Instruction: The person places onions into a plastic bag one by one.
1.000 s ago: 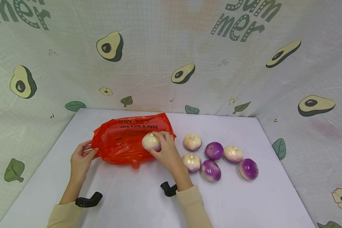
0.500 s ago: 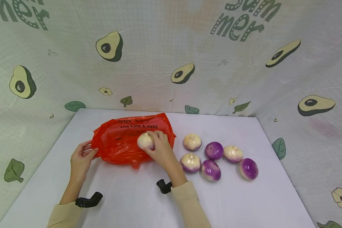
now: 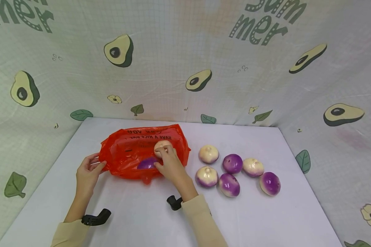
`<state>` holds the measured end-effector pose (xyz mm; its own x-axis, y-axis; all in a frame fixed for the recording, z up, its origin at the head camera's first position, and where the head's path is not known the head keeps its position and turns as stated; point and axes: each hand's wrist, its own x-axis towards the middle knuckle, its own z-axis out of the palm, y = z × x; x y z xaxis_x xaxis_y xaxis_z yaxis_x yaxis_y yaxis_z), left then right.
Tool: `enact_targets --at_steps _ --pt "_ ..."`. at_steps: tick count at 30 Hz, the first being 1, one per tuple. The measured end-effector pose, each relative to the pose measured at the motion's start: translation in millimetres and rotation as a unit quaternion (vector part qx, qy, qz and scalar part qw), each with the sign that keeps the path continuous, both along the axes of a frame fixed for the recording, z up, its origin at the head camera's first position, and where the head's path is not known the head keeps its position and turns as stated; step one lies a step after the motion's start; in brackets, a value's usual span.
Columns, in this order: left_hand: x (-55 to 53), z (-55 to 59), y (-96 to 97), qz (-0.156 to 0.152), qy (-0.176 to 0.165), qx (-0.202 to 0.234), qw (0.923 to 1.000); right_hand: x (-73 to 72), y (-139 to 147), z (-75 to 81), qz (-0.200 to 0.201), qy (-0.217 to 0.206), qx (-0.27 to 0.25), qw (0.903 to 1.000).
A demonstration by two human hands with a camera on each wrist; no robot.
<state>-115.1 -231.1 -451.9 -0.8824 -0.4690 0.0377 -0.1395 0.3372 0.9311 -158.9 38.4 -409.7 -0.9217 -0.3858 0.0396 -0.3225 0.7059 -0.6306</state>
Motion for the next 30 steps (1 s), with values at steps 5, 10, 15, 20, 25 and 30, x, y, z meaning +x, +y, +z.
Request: enact_targets --at_steps 5,10,15,20,25,30 --pt "0.1 -3.0 -1.5 -0.007 0.012 0.002 0.9999 -0.7 0.5 -1.5 -0.003 -0.005 0.023 0.9997" --pt "0.5 -0.6 0.0 -0.002 0.003 -0.001 1.0 -0.5 4.2 -0.5 -0.013 -0.001 0.026 0.9996" --pt "-5.7 -20.9 -10.6 -0.006 0.019 -0.002 0.9998 5.3 12.7 3.1 -0.022 0.026 -0.01 0.9994" --pt "-3.4 -18.6 -9.4 -0.01 0.029 -0.006 0.9995 13.9 23.8 6.9 -0.039 0.044 -0.044 0.9973" --pt "2.7 1.0 0.6 -0.002 0.01 -0.012 0.9999 21.5 34.4 8.6 -0.045 0.054 -0.072 0.9949" --pt "3.8 4.6 2.8 -0.001 -0.008 -0.019 0.9998 29.7 46.3 9.0 -0.056 0.063 -0.097 0.9917"
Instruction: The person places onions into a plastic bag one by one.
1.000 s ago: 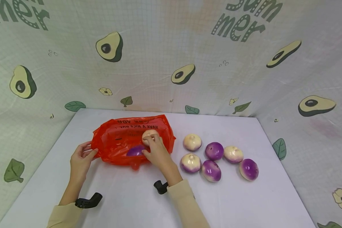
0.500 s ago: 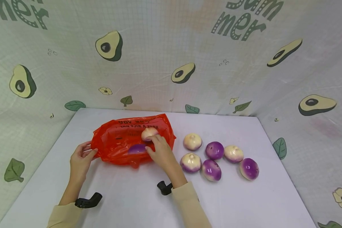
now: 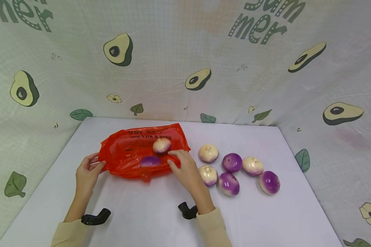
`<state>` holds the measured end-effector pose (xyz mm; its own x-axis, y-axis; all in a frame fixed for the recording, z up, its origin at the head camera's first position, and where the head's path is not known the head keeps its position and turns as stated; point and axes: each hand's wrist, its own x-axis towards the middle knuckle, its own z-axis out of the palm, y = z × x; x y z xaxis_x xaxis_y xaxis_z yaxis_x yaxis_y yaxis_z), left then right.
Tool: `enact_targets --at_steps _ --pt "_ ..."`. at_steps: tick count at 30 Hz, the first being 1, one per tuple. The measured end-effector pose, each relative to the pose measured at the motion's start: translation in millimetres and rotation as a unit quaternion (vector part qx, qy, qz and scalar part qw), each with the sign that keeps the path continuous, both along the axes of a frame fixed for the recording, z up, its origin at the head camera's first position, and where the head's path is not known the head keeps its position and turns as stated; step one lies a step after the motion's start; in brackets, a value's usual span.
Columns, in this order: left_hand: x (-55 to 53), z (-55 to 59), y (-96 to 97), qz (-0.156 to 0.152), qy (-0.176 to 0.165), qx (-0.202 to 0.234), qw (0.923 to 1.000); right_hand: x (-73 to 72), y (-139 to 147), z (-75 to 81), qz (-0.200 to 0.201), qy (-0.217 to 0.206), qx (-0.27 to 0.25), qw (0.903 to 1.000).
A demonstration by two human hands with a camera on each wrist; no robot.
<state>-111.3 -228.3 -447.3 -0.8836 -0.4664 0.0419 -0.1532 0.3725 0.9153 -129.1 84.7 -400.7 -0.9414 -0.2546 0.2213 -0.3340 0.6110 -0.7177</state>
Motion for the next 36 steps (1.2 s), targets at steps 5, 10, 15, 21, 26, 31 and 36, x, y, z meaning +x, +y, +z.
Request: enact_targets --at_steps 5,10,15,21,26,31,36 --pt "1.2 -1.0 0.0 0.001 0.012 0.003 0.9999 6.0 12.8 -1.7 -0.02 0.03 -0.012 0.9993" --pt "0.2 -4.2 -1.2 0.006 0.007 0.001 1.0 9.6 23.8 -6.6 -0.041 0.048 -0.009 0.998" --pt "-0.5 -3.7 -0.6 0.0 0.01 0.014 0.9999 15.4 32.5 -11.9 -0.075 0.033 0.004 0.9967" --pt "-4.6 -13.4 -4.1 -0.001 0.017 0.024 0.9996 21.3 44.1 -19.0 -0.087 0.002 -0.012 0.9961" --pt "-7.7 -18.6 -7.2 0.0 0.001 0.015 0.9999 26.0 54.0 -28.9 -0.099 -0.008 -0.039 0.9943" --pt "-3.9 -3.3 -0.2 0.006 -0.018 0.015 0.9997 29.0 62.6 -36.6 -0.111 0.006 -0.042 0.9929" --pt "-2.2 3.2 2.4 0.004 -0.019 0.015 0.9997 31.8 70.1 -40.9 -0.128 -0.008 -0.041 0.9909"
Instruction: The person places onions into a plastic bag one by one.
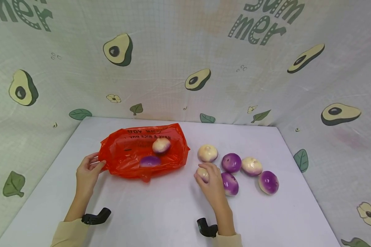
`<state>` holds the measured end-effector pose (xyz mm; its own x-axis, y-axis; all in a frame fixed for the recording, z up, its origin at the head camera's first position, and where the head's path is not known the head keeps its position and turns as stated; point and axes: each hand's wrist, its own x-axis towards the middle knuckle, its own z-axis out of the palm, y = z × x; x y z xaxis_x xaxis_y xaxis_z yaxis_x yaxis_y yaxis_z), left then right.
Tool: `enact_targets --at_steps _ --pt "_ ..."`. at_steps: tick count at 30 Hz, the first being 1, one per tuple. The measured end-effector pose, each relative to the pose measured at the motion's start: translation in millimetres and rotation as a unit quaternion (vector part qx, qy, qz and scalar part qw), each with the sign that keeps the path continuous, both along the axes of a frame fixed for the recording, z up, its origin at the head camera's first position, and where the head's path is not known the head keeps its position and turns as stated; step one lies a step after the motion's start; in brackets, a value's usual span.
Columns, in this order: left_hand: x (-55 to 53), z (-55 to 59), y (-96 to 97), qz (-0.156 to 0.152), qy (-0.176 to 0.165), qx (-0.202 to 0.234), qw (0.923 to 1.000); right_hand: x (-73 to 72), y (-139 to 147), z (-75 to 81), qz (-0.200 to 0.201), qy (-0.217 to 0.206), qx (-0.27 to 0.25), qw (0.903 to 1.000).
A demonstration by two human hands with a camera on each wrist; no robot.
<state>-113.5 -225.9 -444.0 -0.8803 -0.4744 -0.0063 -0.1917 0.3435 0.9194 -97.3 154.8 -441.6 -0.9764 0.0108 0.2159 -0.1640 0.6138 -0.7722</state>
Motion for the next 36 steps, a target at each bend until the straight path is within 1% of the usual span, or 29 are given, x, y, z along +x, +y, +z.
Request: enact_targets --at_steps 3,6,9,12,22,28,31,36 --pt "-0.2 0.2 0.2 0.001 -0.001 0.0 1.0 0.3 3.6 -3.0 -0.008 0.006 0.008 0.9999" --pt "-0.2 0.4 0.5 0.001 0.0 0.002 1.0 -0.7 6.2 -6.1 -0.015 0.018 0.004 0.9997" --pt "0.0 0.5 0.3 0.0 0.002 0.003 1.0 -2.1 8.0 -9.2 -0.016 0.03 -0.001 0.9994" --pt "0.1 0.4 0.1 -0.001 0.003 0.003 1.0 -2.2 9.8 -11.7 -0.014 0.03 0.003 0.9994" --pt "0.0 -1.3 -0.7 -0.002 0.005 0.003 1.0 -1.0 15.0 -16.0 -0.021 -0.023 0.022 0.9993" --pt "-0.8 -1.7 -0.3 -0.003 0.004 0.004 1.0 -1.7 19.0 -22.9 -0.021 -0.056 0.04 0.9974" --pt "-0.7 -1.4 -0.2 -0.003 0.002 0.004 1.0 -1.4 19.6 -26.5 -0.023 -0.058 0.045 0.997" --pt "-0.6 -1.5 -0.1 -0.003 -0.002 0.004 1.0 -0.5 19.3 -30.2 -0.027 -0.045 0.043 0.9977"
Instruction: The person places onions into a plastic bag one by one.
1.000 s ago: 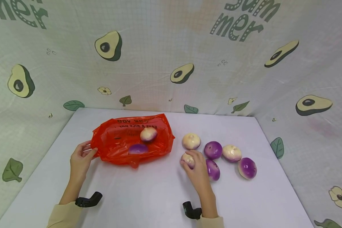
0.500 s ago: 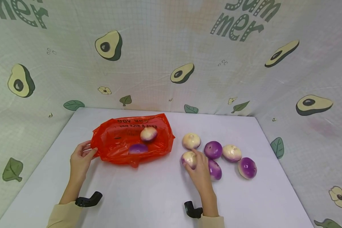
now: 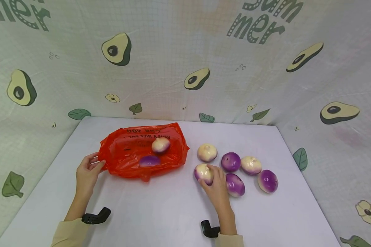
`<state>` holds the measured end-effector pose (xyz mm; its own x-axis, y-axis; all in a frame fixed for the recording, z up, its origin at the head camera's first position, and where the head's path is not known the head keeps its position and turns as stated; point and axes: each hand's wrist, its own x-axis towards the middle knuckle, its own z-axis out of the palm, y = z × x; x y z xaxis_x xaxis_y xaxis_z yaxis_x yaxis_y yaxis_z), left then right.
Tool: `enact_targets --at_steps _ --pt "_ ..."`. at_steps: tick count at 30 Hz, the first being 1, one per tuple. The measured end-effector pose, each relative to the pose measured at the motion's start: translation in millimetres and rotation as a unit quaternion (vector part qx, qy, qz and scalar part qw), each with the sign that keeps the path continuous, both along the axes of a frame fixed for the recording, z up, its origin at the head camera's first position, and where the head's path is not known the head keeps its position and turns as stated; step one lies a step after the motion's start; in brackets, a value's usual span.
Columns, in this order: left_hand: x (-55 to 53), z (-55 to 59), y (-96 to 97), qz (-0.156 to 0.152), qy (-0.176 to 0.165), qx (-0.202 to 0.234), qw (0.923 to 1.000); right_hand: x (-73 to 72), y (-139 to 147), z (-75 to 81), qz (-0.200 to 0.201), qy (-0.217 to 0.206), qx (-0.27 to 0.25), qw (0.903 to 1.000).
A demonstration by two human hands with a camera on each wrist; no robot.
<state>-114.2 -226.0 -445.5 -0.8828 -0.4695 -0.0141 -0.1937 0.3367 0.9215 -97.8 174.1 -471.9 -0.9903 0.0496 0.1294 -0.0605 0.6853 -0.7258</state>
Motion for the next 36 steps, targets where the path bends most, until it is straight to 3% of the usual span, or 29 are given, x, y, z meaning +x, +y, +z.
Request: enact_targets --at_steps 13,20,36 --pt "-1.4 -8.3 -0.6 0.002 0.026 0.0 0.9997 -0.6 -0.1 -4.3 -0.006 0.0 -0.021 0.9998" --pt "-2.3 -4.4 -1.0 0.0 -0.003 0.005 1.0 -0.2 -0.1 -4.9 -0.011 0.003 -0.028 0.9995" --pt "-1.1 -0.3 0.2 -0.005 0.011 0.011 0.9999 2.4 -1.5 -5.6 -0.008 0.027 -0.019 0.9994"
